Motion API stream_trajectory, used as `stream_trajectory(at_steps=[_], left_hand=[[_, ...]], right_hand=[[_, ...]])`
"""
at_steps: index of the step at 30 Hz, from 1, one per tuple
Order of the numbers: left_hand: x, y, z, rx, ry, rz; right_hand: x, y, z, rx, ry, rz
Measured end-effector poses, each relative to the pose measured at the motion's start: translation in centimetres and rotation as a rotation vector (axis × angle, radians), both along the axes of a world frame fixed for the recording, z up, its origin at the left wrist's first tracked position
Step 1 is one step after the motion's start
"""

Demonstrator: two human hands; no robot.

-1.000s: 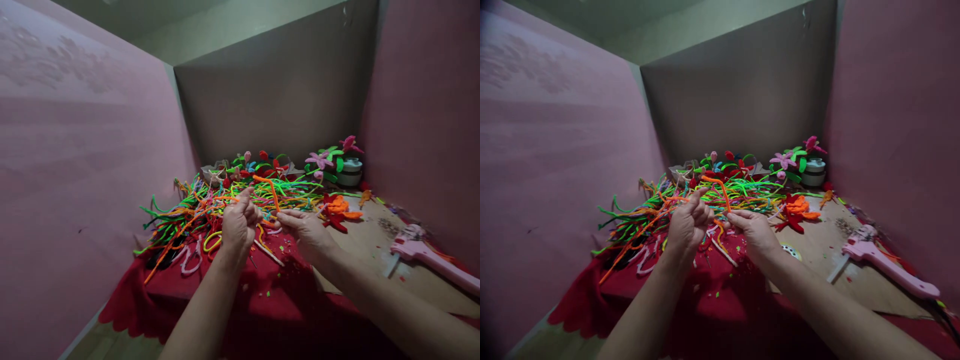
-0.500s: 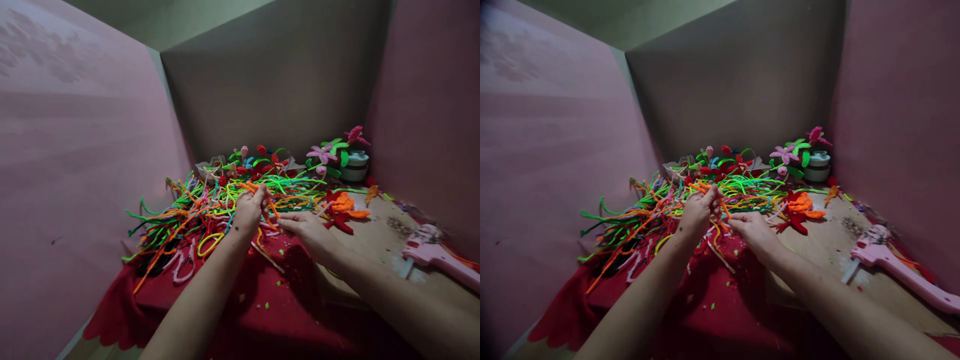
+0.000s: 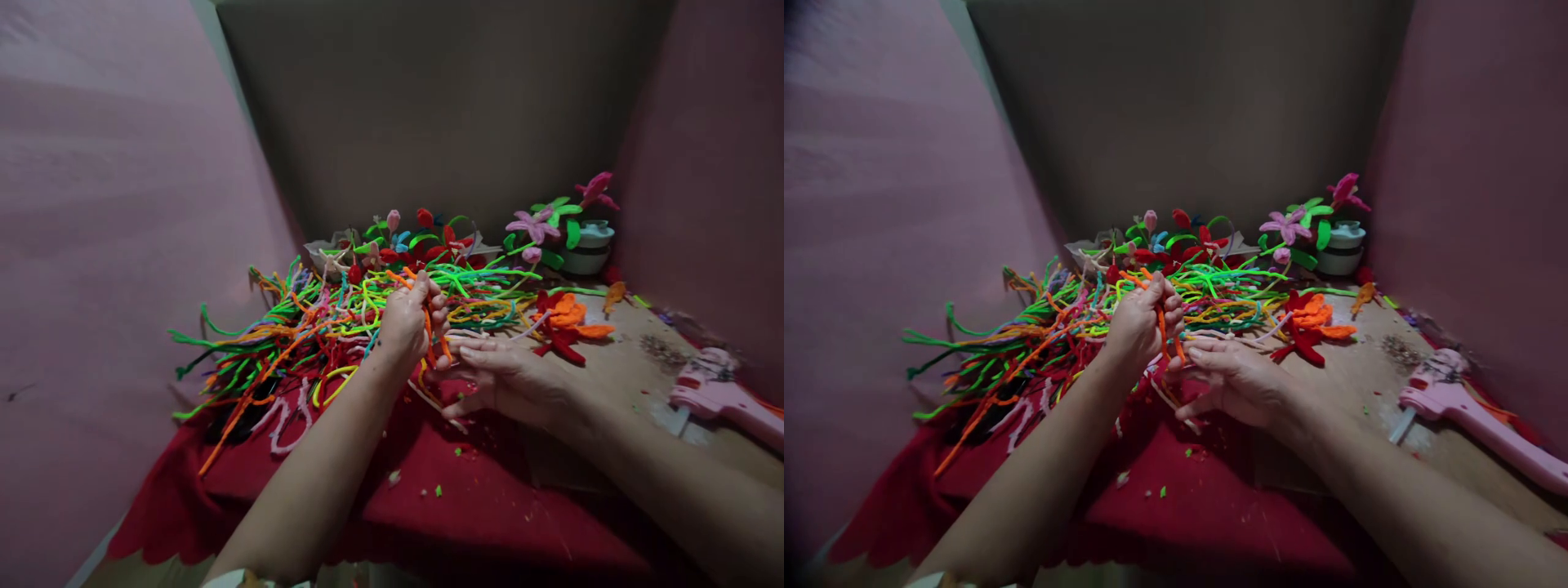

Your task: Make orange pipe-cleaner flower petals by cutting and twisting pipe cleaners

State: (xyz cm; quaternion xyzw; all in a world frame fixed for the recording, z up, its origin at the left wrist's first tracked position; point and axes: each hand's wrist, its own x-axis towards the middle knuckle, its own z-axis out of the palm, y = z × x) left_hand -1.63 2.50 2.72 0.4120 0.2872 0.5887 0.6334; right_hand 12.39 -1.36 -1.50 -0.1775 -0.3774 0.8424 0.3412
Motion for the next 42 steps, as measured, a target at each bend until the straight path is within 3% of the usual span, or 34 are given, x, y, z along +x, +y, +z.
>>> stream_trajectory(at_steps=[4, 7, 10, 14, 17, 25, 33, 42], left_hand=[[-0.7, 0.2, -0.5, -0.027, -0.028, 0.002], [-1.0, 0.2, -0.6, -0.061, -0.074, -0.016], [-0.8, 0.0, -0.6, -0.102, -0.123, -0.061], [0.0, -0.5, -0.6, -0.124, -0.174, -0.04], [0.5, -0.9, -0.5, -0.128, -0.188, -0.002], [0.4, -1.0, -0.4, -0.145, -0.192, -0.061], [0.7, -1.7, -0.2, -0.133, -0.199, -0.097], [-0.3, -1.0, 0.3, 0.138, -0.103, 0.208]], right_hand=[[0.3, -0.5, 0.2, -0.028, 0.05, 0.098], [0.2, -0.5, 0.0, 0.043, 0.009, 0.083], [-0.3, -0.2, -0.6, 0.084, -0.065, -0.064], [-1.0, 0.1, -1.2, -0.019, -0.098, -0.312], [-1.2, 0.1, -1.3, -0.04, -0.087, -0.37], [-0.9, -0.3, -1.2, 0.032, -0.215, -0.166], [-1.1, -0.3, -1.3, -0.033, -0.186, -0.126], [-1.3, -0.7, -1.4, 0.029, -0.303, -0.274]])
